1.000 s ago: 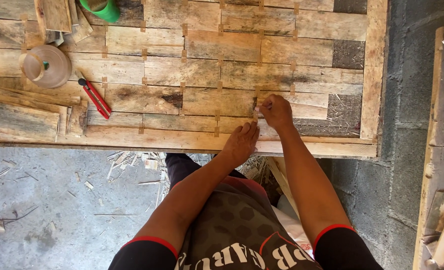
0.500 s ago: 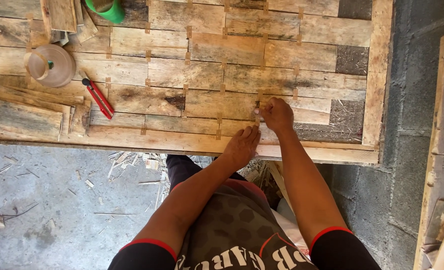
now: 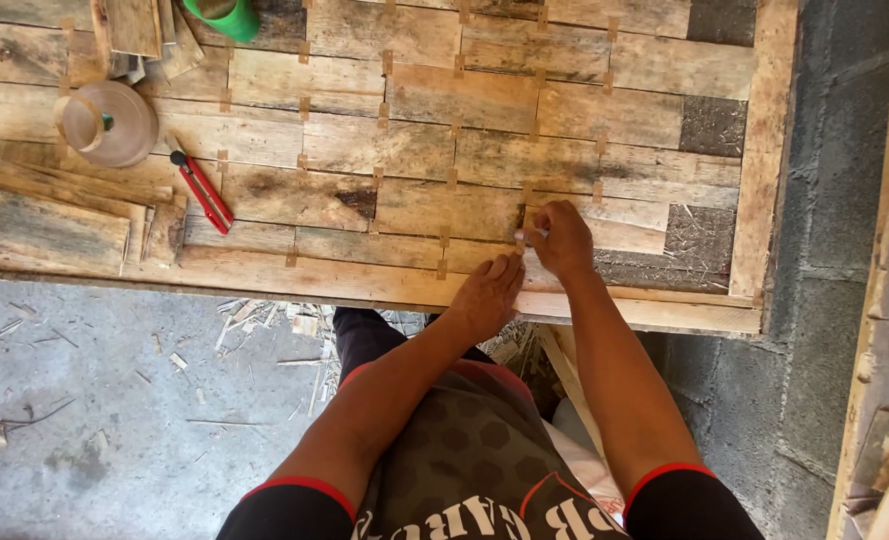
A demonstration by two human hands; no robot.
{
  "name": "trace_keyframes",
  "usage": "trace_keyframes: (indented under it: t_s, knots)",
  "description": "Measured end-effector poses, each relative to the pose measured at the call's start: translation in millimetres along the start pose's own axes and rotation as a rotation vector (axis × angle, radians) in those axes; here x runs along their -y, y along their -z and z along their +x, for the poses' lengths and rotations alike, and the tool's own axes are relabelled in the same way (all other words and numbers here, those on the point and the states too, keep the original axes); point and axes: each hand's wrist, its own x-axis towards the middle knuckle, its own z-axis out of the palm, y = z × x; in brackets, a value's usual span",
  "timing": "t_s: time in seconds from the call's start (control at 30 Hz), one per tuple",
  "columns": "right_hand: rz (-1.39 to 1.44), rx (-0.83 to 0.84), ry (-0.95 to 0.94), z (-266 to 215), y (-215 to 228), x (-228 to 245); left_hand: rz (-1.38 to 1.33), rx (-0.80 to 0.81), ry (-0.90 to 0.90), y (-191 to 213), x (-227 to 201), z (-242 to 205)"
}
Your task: Applying and aligning small wood pieces to create a decorative mosaic pattern on a larger board.
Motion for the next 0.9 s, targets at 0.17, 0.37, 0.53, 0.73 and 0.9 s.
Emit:
trace_keyframes:
  t_s: [0.17,0.37,0.53,0.73,0.9]
  knots:
    - [0.001,-0.021,-0.021,-8.2,-0.6,6.6,0.014,-0.015,0.005,-2.7,-1.9,-2.2]
    - [0.026,0.069,-0.059,-11.2,8.2,13.5,-0.022,0.021,-0.002,0.3,-0.6,-4.2]
    - [0.025,0.063,0.012,-15.2,2.7,9.8,-0.153,0.028,0.021,-7.6,5.6,-6.2]
    - [0.041,0.090,0.111,-19.3,4.5,2.3,-0.321,-0.148,-0.002,-15.6,15.2,-18.3]
    - [-0.019,0.038,0.148,-25.1,7.0,16.3,-0.507,-0.358,-0.011,-8.6,15.7,-45.8]
